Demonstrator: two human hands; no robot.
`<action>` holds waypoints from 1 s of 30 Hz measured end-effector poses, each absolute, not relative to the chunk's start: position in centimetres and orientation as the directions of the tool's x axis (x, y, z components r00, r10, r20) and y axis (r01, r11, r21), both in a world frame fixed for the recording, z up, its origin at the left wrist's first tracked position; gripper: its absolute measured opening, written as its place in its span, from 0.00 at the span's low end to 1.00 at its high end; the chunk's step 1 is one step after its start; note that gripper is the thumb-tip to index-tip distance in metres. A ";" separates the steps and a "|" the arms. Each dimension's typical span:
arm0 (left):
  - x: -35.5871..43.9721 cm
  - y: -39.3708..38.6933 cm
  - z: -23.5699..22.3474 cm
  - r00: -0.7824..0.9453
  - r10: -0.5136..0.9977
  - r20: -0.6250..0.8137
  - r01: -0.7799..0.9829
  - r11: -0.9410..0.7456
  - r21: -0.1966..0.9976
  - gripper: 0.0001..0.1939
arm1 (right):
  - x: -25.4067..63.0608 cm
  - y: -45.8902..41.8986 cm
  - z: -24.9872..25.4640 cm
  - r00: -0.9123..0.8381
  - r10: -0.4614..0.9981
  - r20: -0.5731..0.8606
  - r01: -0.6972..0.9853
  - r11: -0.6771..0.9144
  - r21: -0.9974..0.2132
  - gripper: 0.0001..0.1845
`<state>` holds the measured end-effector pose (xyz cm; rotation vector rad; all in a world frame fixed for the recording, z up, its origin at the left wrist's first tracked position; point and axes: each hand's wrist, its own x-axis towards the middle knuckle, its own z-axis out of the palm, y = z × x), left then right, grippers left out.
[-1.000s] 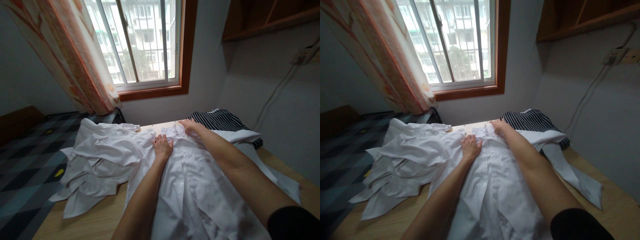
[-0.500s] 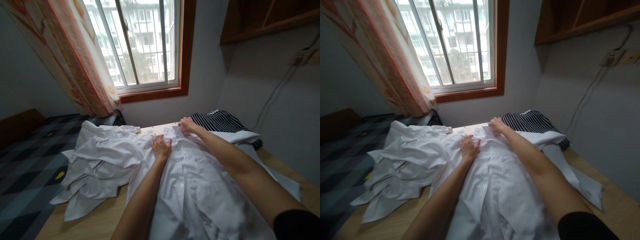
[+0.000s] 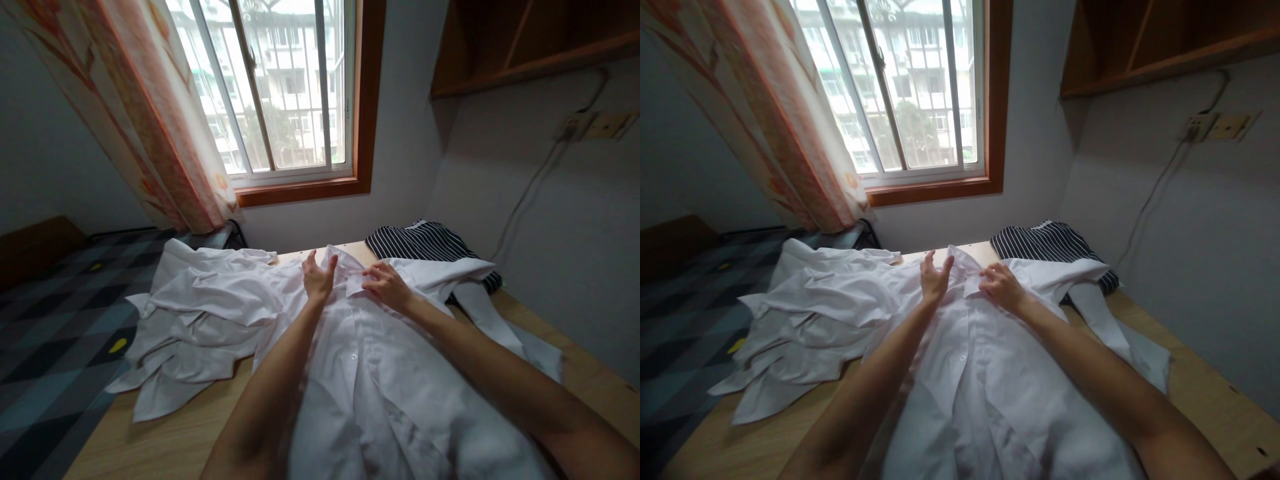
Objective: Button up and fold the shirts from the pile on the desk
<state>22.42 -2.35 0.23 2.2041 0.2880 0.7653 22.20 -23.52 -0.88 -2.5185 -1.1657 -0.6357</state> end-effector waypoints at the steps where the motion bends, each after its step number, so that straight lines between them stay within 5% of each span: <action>1: 22.8 -2.8 0.7 0.808 0.430 0.403 -0.013 -0.670 0.742 0.35 | 21.7 -23.7 -1.1 0.561 0.649 0.514 0.786 -0.612 -0.085 0.11; 6: 24.4 -3.5 1.8 0.875 0.401 0.270 0.086 -0.679 0.729 0.32 | 20.7 -24.1 -2.2 0.607 0.555 0.568 0.773 -0.579 -0.260 0.08; 13: 23.7 -2.3 0.6 0.887 0.403 0.226 0.016 -0.515 0.857 0.29 | 21.6 -23.2 -2.8 0.925 0.156 0.347 0.362 -0.639 -0.679 0.12; 21: 22.0 -1.5 0.5 0.877 0.328 0.350 -0.028 -0.693 0.721 0.13 | 22.7 -21.0 -3.1 0.931 -0.216 0.294 0.081 -0.663 -0.744 0.16; 24: 21.6 -1.0 0.3 0.854 0.306 0.421 -0.086 -0.715 0.694 0.10 | 23.0 -21.5 -3.5 0.929 -0.242 0.280 0.065 -0.638 -0.767 0.06; 27: 21.3 -0.5 0.0 0.891 0.225 0.395 -0.165 -0.650 0.742 0.08 | 23.4 -22.1 -3.6 0.935 -0.290 0.203 0.048 -0.465 -0.884 0.03; 30: 21.0 -0.1 -0.2 0.933 0.228 0.280 -0.170 -0.406 0.898 0.07 | 23.9 -22.3 -3.4 0.939 -0.310 0.150 0.042 -0.329 -0.943 0.03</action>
